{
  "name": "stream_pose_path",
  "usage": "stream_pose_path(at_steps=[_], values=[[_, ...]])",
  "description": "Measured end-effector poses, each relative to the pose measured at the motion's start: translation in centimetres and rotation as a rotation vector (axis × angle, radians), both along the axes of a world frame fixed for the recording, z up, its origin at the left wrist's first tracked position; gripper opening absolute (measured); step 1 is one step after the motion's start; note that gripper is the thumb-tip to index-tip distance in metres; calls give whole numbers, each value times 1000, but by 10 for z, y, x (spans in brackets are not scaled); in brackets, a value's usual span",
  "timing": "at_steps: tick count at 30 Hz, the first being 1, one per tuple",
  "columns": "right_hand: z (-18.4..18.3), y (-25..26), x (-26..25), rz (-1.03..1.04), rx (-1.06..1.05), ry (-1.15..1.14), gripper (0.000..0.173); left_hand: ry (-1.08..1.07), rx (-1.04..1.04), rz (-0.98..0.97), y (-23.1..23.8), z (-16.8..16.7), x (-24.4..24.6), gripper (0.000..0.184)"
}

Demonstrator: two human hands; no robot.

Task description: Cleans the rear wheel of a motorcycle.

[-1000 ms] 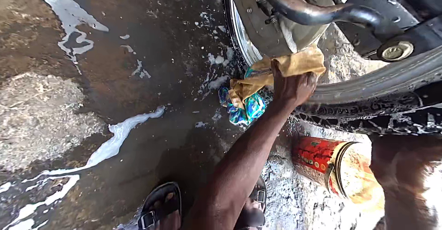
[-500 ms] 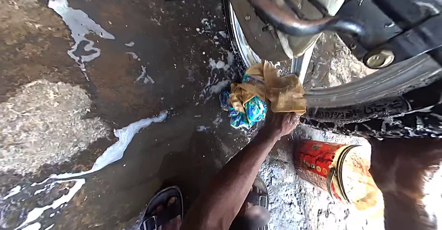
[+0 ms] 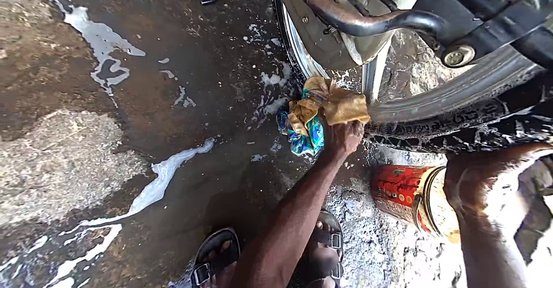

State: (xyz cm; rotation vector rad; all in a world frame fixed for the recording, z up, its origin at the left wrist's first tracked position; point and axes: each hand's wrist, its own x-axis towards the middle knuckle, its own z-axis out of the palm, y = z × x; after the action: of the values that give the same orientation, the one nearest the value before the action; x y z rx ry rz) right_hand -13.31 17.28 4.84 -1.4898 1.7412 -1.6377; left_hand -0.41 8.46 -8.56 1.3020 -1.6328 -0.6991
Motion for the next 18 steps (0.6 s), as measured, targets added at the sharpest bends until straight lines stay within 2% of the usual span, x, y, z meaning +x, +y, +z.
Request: stream_pose_path(at_steps=[3, 5, 7, 8, 9, 13, 15, 18], values=[[0, 1, -1, 6, 16, 17, 77, 127, -77, 36, -16, 21, 3, 40], [-1, -1, -2, 3, 2, 1, 77, 89, -230, 8, -34, 47, -5, 29], [1, -4, 1, -3, -17, -18, 81, 27, -108, -96, -47, 79, -9, 29], [2, -4, 1, -6, -20, -15, 82, 35, -13, -145, -48, 81, -12, 33], [3, -2, 0, -7, -18, 0, 81, 41, 14, -153, -43, 72, -14, 35], [6, -6, -2, -18, -54, 15, 79, 18, -156, -39, -6, 12, -21, 34], [10, -9, 2, -19, -67, 17, 80, 26, -128, -51, 4, 1, -15, 37], [13, -9, 5, -27, -52, 13, 82, 9, -66, -26, -3, 6, -1, 38]])
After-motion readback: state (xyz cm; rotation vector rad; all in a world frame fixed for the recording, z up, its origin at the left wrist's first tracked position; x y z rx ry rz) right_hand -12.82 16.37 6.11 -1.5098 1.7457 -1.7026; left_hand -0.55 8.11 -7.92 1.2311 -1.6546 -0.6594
